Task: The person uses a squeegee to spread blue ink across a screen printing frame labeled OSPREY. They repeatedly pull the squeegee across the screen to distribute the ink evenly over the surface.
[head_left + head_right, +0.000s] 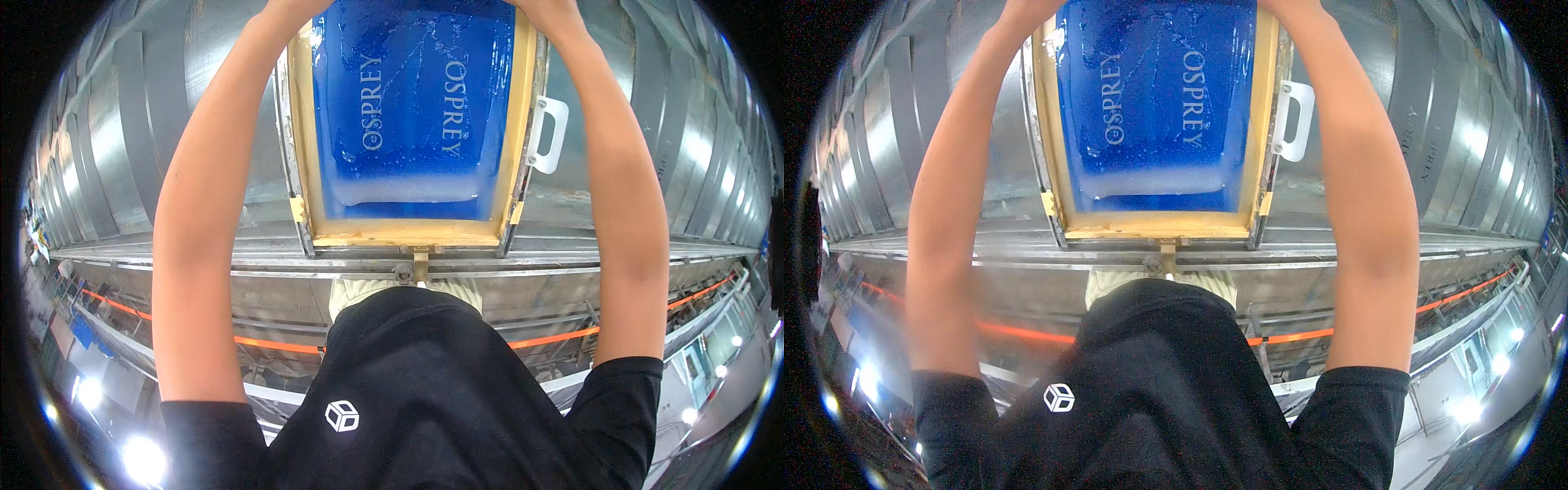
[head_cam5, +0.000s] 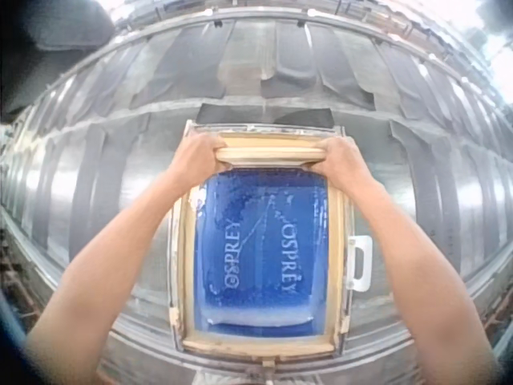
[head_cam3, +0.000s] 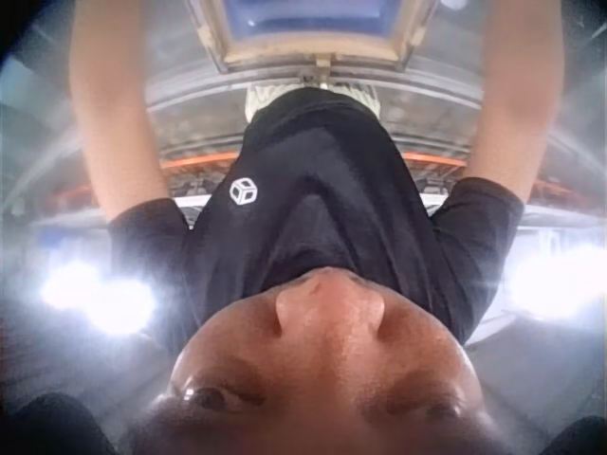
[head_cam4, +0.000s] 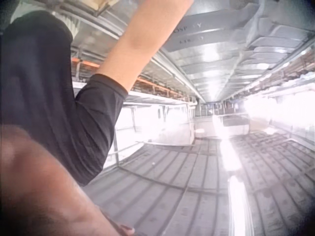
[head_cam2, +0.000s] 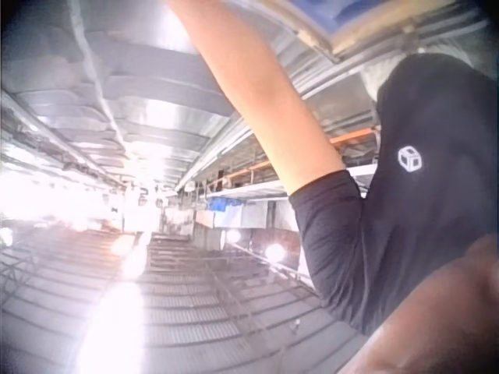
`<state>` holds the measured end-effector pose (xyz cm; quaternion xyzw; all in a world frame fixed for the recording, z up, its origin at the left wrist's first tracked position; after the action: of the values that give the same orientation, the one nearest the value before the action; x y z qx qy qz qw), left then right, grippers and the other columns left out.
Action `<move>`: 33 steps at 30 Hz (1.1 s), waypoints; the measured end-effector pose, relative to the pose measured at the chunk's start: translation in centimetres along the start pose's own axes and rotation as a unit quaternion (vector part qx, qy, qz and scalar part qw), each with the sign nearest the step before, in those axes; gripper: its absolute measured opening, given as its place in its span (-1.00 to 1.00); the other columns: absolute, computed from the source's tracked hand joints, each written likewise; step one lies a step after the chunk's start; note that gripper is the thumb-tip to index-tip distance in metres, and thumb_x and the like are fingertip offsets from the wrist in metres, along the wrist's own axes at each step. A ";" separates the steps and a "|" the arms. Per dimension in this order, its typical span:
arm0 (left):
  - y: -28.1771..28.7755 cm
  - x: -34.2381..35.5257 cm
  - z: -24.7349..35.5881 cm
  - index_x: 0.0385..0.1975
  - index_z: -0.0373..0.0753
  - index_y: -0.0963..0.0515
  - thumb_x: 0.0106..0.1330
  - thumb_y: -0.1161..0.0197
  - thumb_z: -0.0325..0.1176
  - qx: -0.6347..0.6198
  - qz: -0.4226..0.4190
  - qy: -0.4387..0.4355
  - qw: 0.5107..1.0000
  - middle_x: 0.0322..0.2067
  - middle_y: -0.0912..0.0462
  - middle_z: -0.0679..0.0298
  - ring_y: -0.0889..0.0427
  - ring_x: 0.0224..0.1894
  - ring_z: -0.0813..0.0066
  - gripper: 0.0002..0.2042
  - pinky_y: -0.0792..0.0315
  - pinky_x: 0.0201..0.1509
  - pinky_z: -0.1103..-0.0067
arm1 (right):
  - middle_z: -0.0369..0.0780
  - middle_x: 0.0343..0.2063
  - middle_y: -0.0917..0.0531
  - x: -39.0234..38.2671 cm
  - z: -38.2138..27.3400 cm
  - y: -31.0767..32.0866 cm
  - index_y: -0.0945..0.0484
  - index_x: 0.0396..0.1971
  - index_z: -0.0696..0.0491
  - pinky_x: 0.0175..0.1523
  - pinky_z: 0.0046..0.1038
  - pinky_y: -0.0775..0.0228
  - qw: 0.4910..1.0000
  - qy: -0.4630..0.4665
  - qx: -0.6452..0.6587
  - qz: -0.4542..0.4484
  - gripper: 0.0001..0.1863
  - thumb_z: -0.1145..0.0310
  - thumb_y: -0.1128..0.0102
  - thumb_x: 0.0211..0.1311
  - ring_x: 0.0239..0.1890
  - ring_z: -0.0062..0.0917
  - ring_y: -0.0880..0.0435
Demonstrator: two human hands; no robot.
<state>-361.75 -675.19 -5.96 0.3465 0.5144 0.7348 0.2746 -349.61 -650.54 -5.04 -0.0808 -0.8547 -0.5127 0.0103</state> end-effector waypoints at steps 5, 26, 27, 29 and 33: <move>-0.7 -3.2 -0.1 -0.39 -0.20 -0.72 -0.04 -0.53 -0.14 0.026 -0.100 0.133 0.986 -0.36 -0.74 0.07 -0.71 -0.18 0.07 -0.70 -0.52 0.02 0.26 | 0.05 -0.34 -0.73 -1.0 -1.1 -2.8 -0.78 -0.32 0.07 0.01 -0.20 -0.55 0.999 0.007 -0.041 -0.022 -0.63 0.15 -0.57 -0.10 -0.13 -0.04 -0.72; 4.8 -31.9 19.6 -0.12 -0.19 -0.67 -0.05 -0.32 -0.65 -0.140 -0.048 0.102 0.984 -0.02 -0.72 0.26 -0.63 0.08 0.21 -0.58 -0.50 0.16 0.35 | -0.15 -0.16 -0.65 -26.0 4.1 -0.8 -0.62 0.07 0.05 0.00 -0.38 -0.43 0.937 -0.237 0.182 0.181 -0.56 0.16 -0.37 0.27 -0.14 -0.43 -0.60; 4.6 -32.0 19.4 -0.11 -0.20 -0.66 -0.05 -0.30 -0.67 -0.157 -0.055 0.106 0.980 -0.02 -0.72 0.25 -0.62 0.10 0.20 -0.57 -0.49 0.19 0.36 | -0.16 -0.22 -0.66 -24.6 5.1 -1.8 -0.63 0.06 0.04 -0.02 -0.39 -0.44 0.920 -0.261 0.243 0.160 -0.60 0.15 -0.32 0.32 -0.19 -0.45 -0.60; 4.4 -32.9 19.2 -0.11 -0.21 -0.66 -0.05 -0.28 -0.68 -0.151 -0.067 0.101 0.981 -0.01 -0.71 0.24 -0.61 0.11 0.20 -0.57 -0.48 0.20 0.34 | -0.17 -0.27 -0.68 -23.2 6.3 -3.2 -0.64 0.03 0.03 -0.05 -0.41 -0.45 0.899 -0.307 0.284 0.134 -0.64 0.14 -0.26 0.37 -0.24 -0.47 -0.62; 5.9 -33.9 18.8 -0.02 -0.17 -0.65 -0.04 -0.23 -0.69 -0.172 -0.038 0.101 0.979 0.04 -0.68 0.23 -0.58 0.15 0.19 -0.51 -0.47 0.22 0.32 | -0.22 -0.36 -0.72 -20.9 4.8 -0.9 -0.68 -0.06 0.00 -0.11 -0.40 -0.48 0.929 -0.212 0.169 0.251 -0.73 0.16 -0.19 0.42 -0.32 -0.49 -0.67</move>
<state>-326.47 -692.18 -3.75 0.1980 0.4180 0.8325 0.3050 -328.79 -649.42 -10.18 -0.3971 -0.8627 -0.3117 -0.0292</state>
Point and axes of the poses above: each hand's wrist, its own x-axis towards the middle knuckle, its own y-axis out of the back of the hand, z = x × y, the point moved 6 cm from there along x, towards the middle knuckle
